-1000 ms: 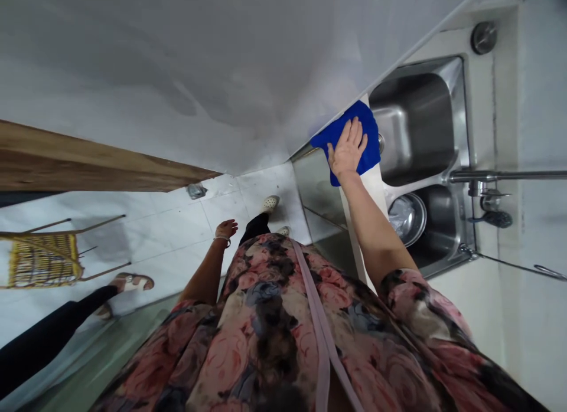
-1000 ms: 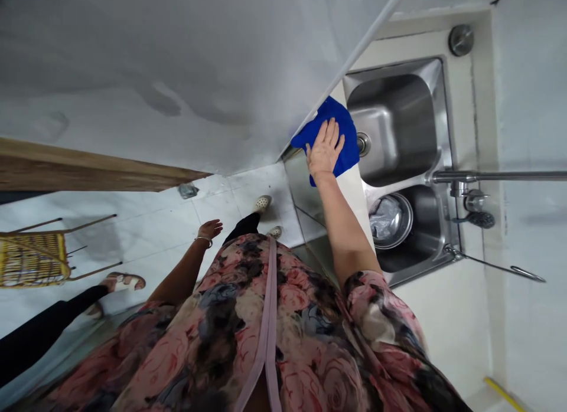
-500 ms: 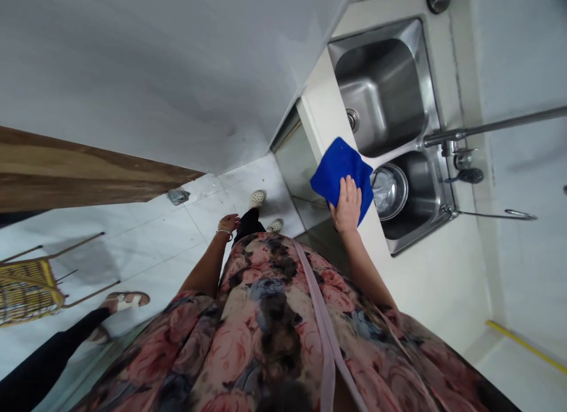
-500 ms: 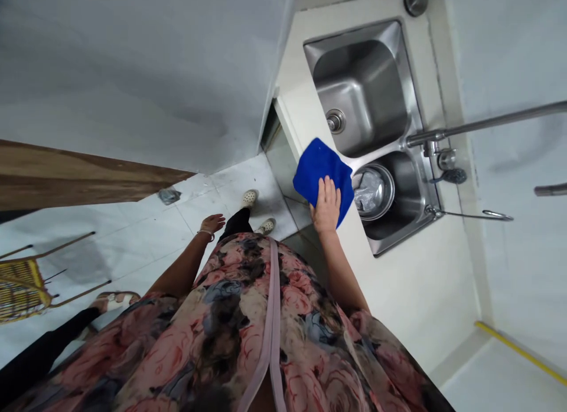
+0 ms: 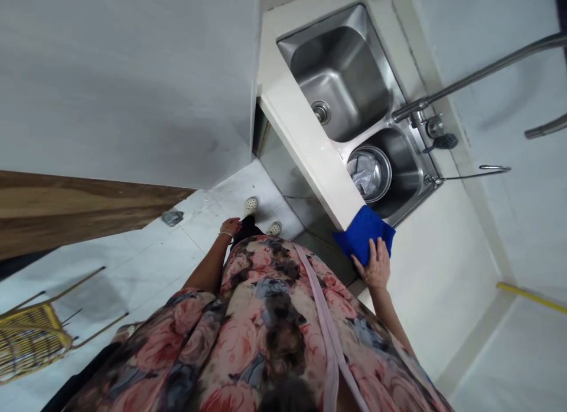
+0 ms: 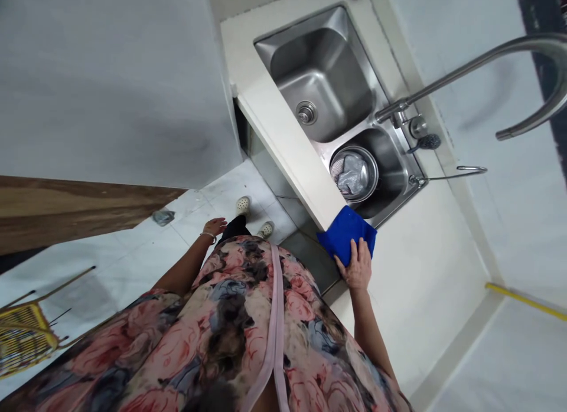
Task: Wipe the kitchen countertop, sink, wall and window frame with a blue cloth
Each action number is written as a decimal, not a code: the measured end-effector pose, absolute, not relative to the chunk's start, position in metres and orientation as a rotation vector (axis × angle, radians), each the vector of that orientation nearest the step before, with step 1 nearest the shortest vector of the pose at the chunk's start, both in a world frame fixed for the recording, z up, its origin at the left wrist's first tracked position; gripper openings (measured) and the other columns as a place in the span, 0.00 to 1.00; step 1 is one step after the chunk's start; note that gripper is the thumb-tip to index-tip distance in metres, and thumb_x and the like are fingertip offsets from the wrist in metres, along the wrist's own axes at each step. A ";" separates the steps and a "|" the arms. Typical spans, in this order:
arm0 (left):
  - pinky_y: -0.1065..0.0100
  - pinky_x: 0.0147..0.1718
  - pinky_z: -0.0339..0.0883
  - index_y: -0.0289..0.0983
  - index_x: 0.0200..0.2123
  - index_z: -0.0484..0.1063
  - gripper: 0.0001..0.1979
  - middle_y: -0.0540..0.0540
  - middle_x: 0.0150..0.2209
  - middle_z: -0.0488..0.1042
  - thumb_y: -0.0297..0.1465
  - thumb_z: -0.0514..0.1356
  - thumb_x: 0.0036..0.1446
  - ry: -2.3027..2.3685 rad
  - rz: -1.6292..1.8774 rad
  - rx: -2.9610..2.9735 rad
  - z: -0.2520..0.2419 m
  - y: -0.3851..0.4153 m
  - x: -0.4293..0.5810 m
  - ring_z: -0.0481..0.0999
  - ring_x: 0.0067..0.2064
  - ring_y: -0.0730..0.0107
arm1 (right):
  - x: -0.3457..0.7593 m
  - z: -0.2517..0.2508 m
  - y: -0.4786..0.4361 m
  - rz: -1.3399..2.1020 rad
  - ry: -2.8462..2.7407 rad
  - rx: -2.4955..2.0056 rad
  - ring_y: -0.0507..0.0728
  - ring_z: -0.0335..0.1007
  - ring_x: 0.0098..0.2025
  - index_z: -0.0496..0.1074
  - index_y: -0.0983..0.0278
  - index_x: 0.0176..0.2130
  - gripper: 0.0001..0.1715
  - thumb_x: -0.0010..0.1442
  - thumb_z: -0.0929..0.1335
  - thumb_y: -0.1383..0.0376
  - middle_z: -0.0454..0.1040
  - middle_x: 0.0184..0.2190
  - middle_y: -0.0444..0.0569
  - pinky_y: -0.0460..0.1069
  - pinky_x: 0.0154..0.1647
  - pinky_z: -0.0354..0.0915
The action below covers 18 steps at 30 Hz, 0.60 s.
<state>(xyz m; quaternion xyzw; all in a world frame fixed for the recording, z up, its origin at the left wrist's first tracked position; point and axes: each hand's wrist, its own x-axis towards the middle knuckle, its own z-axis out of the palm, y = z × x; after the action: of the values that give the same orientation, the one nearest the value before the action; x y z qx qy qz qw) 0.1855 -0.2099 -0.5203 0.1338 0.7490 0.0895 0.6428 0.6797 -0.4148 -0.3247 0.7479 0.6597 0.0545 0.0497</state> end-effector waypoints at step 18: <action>0.62 0.41 0.79 0.33 0.49 0.76 0.15 0.44 0.42 0.79 0.40 0.63 0.70 1.755 0.243 0.172 -0.515 -0.215 0.162 0.80 0.39 0.67 | 0.565 -0.335 -0.239 0.037 1.761 2.448 0.76 0.36 0.78 0.52 0.78 0.74 0.51 0.68 0.62 0.45 0.44 0.75 0.77 0.77 0.74 0.43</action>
<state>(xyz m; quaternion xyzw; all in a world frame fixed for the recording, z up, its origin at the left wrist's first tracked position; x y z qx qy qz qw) 0.1620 -0.2146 -0.5154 0.0750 0.7663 0.1060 0.6292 0.5654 -0.2387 -0.3349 0.8101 0.5827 0.0123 0.0629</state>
